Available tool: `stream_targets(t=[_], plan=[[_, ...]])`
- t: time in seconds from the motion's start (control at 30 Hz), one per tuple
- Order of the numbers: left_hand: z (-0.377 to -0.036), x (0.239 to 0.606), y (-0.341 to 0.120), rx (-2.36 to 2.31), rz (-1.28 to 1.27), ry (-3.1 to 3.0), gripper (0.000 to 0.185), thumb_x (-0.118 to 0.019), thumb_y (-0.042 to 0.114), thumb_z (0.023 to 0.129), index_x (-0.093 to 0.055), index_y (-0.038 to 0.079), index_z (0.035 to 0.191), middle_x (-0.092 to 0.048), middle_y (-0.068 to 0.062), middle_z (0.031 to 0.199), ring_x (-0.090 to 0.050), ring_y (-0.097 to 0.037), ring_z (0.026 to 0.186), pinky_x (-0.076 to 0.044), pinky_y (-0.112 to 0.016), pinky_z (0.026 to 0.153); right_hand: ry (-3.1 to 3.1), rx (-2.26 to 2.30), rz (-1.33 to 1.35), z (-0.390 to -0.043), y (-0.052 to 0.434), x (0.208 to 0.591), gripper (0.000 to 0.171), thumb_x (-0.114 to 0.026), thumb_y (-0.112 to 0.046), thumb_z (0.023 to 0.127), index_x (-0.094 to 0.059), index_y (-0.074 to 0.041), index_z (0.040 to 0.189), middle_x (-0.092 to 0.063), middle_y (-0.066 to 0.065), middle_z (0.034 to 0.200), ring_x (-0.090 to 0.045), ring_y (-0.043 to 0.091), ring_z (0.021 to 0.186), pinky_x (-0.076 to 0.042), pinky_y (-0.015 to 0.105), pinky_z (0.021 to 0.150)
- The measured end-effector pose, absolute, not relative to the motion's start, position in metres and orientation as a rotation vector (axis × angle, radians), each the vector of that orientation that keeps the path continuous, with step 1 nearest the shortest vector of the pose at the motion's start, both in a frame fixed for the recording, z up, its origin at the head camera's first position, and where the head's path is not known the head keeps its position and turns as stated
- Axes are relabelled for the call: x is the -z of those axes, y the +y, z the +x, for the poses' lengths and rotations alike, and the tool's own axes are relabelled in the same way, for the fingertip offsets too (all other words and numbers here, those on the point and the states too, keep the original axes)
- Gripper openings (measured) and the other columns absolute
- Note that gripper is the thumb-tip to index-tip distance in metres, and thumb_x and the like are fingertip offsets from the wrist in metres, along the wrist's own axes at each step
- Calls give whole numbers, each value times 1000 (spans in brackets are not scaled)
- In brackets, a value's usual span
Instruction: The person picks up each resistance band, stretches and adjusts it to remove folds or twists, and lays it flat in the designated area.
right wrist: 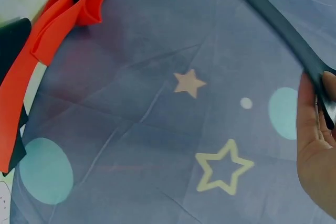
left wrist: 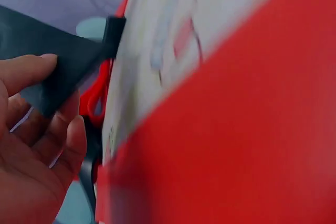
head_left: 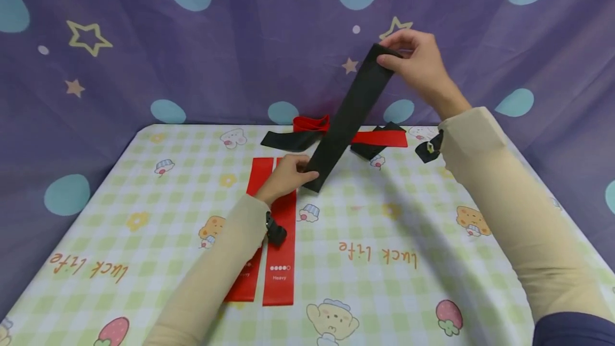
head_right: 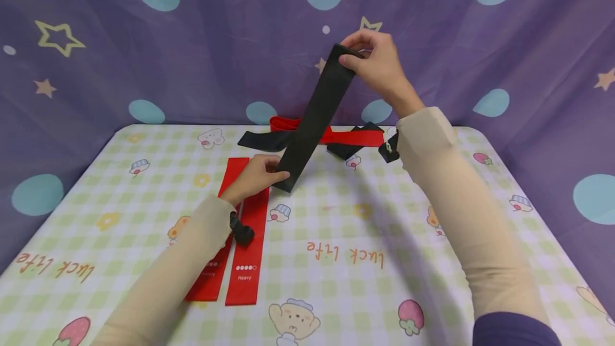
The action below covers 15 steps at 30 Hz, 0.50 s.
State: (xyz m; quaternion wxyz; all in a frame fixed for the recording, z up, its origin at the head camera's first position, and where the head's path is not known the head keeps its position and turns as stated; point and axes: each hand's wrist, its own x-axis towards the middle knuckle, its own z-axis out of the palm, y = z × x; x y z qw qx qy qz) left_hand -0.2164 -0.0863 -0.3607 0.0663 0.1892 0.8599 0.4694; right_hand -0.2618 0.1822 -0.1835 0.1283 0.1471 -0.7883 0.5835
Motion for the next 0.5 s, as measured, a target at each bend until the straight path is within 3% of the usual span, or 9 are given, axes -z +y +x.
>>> stream_targets(t=[0.07, 0.3, 0.5], plan=[[-217, 360, -94, -1392, 546, 2645, 10, -67, 13, 88, -65, 3, 89, -57, -9, 77, -50, -20, 75, -44, -27, 71, -2275, -1692, 461, -256, 186, 182, 14, -69, 1, 82, -70, -11, 90, -66, -5, 86, -66, 9, 76, -51, 16, 70], [-225, 353, -112, -1397, 379, 2809, 18, -68, 11, 85, -70, 2, 100, -69, -15, 100, -59, -27, 90, -49, -39, 86, -2260, -1661, 620, -224, 190, 184, 13, -70, 1, 81, -71, -9, 89, -69, -5, 78, -66, 9, 70, -53, 17, 68], [-230, 351, -125, -1370, 280, 2930, 14, -68, 10, 83, -72, 2, 94, -70, -16, 92, -60, -28, 82, -49, -36, 75, -2330, -1608, 724, -201, 193, 197, 12, -69, 2, 82, -71, -8, 89, -68, -5, 77, -65, 11, 68, -53, 17, 68]])
